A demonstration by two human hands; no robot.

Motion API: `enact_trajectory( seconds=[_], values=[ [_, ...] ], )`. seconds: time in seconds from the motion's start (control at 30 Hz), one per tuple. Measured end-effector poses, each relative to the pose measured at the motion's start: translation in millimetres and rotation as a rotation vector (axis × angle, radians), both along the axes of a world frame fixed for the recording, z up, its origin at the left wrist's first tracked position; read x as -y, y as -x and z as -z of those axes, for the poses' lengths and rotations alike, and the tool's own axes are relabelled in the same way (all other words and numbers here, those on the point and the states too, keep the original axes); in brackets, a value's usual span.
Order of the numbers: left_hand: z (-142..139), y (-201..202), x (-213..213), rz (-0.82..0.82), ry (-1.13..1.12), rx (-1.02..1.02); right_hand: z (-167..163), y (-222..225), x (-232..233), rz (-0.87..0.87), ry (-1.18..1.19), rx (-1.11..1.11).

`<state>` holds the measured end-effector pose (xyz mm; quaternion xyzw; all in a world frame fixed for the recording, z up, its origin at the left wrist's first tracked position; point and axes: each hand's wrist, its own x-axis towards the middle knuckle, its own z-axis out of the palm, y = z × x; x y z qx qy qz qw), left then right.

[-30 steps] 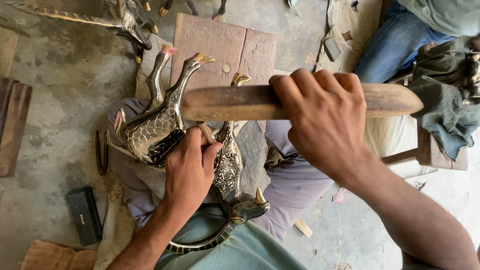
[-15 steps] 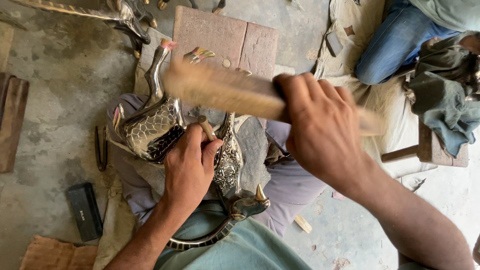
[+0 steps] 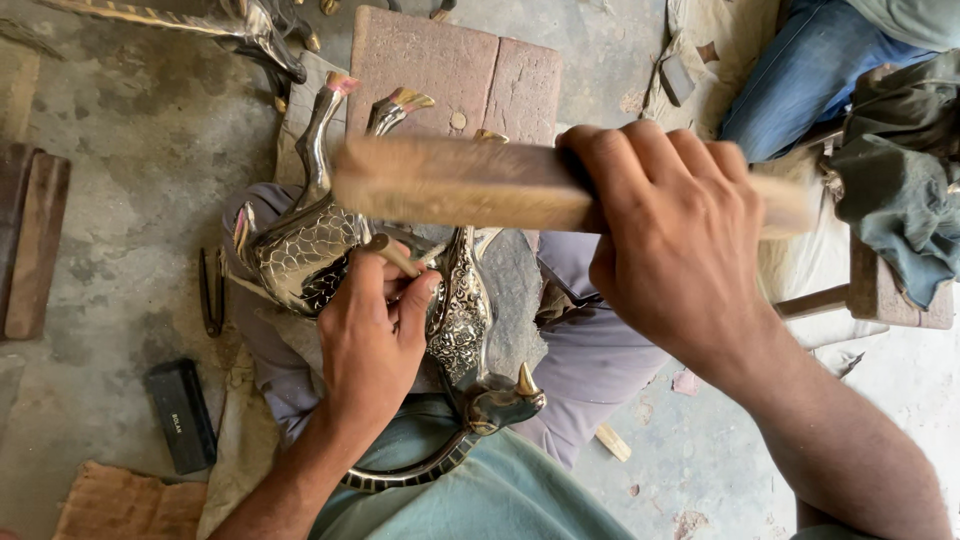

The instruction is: The person uses a wooden mallet and a metal punch to hammer a decorative metal giraffe figurine. The figurine is held steady on a cushioned block while the person repeatedly strikes the punch to shape or emboss the surface.

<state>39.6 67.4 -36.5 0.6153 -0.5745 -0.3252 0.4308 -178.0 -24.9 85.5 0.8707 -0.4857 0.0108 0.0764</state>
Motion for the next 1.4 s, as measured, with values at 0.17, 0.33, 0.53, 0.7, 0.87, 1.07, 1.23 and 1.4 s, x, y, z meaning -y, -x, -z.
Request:
enact_trajectory(
  seconds=[0.17, 0.33, 0.53, 0.7, 0.87, 1.07, 1.23, 1.4],
  values=[
    [5.4, -1.7, 3.6, 0.101, -0.011, 0.023, 7.4, 2.3, 0.5, -0.044, 0.032, 0.042],
    [12.9, -0.6, 5.7, 0.113, 0.03, 0.091, 19.8, 0.9, 15.2, -0.034, -0.03, 0.062],
    [12.9, -2.9, 6.6, 0.132, -0.017, 0.07, 33.8, 1.9, 18.2, 0.229, -0.441, 0.274],
    [12.0, -2.2, 5.8, 0.128, -0.006, 0.091, 37.4, 1.9, 22.4, 0.176, -0.453, 0.356],
    [12.3, -2.0, 6.3, 0.139, 0.004, 0.082, 34.0, 4.3, 24.7, 0.087, -0.325, 0.15],
    [13.0, -2.6, 5.1, 0.129, 0.014, 0.07, 35.4, 4.3, 25.2, -0.037, -0.207, 0.132],
    [14.1, -3.9, 5.5, 0.155, -0.034, 0.078, 37.4, 3.2, 23.1, 0.094, -0.263, 0.079],
    [13.7, -4.6, 5.8, 0.163, -0.002, 0.091, 37.3, 4.1, 22.1, 0.231, -0.384, 0.316]
  ],
)
